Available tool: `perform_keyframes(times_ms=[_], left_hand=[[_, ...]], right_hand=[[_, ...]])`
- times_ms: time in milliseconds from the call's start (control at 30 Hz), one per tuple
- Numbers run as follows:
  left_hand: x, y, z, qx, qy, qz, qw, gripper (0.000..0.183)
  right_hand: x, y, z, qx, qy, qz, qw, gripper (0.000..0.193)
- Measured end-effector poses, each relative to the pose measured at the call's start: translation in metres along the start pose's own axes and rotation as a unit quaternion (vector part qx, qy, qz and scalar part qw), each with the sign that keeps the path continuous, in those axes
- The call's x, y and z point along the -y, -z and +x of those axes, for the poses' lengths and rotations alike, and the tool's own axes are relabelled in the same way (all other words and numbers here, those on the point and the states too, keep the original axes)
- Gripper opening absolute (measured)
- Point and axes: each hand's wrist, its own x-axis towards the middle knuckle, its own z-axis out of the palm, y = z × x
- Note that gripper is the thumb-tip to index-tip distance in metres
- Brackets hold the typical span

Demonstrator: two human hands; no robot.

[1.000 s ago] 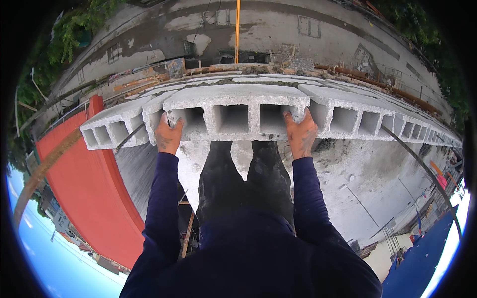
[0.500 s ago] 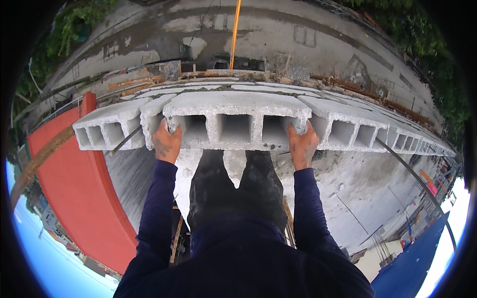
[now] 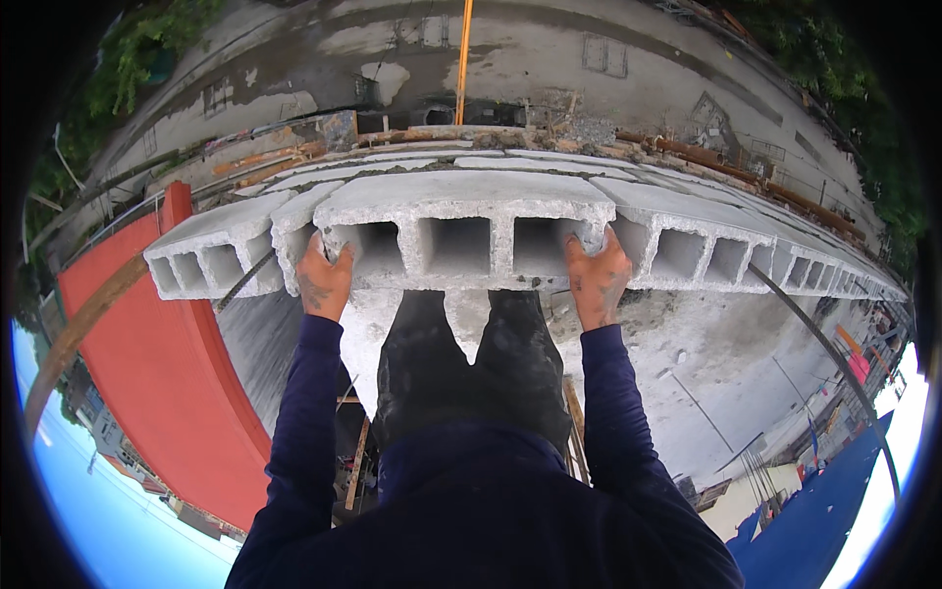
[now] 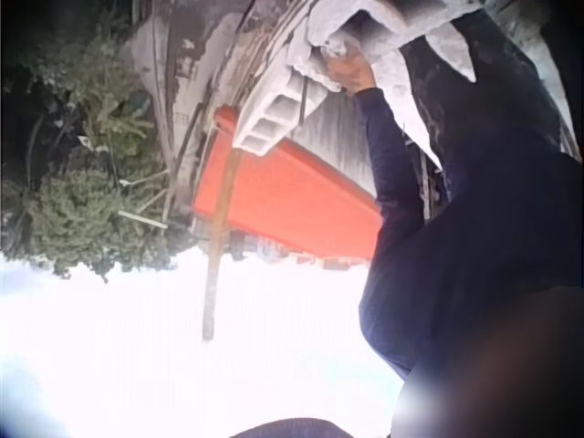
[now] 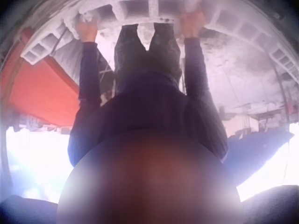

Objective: The person places hollow concrete blocks onto a partially built wall, applies mortar with a trowel, and taps the blocks to align them. The person walks along the wall to reach different sections and continues laying blocks in sequence.

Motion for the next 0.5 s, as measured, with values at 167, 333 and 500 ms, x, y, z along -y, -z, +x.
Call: perform_keyframes(times_ms=[167,333,500], left_hand=[[-0.0038,0.0017,-0.0003,0.017,0.010,0.002,1.000,0.050],[-0.0054,0.0044,-0.0012,0.009,0.007,0.000,1.000,0.048],[-0.0032,0.0037,-0.0023,0.015,0.003,-0.037,0.999,0.047]], right_hand=[[-0.0011,0.0004,-0.0009,0.044,-0.054,0.023,0.997,0.057],[-0.0012,-0.0013,-0.0011,0.029,-0.022,0.019,0.999,0.057],[-0.0064,-0.0086,-0.0041,-0.009,-0.003,0.027,1.000,0.057]])
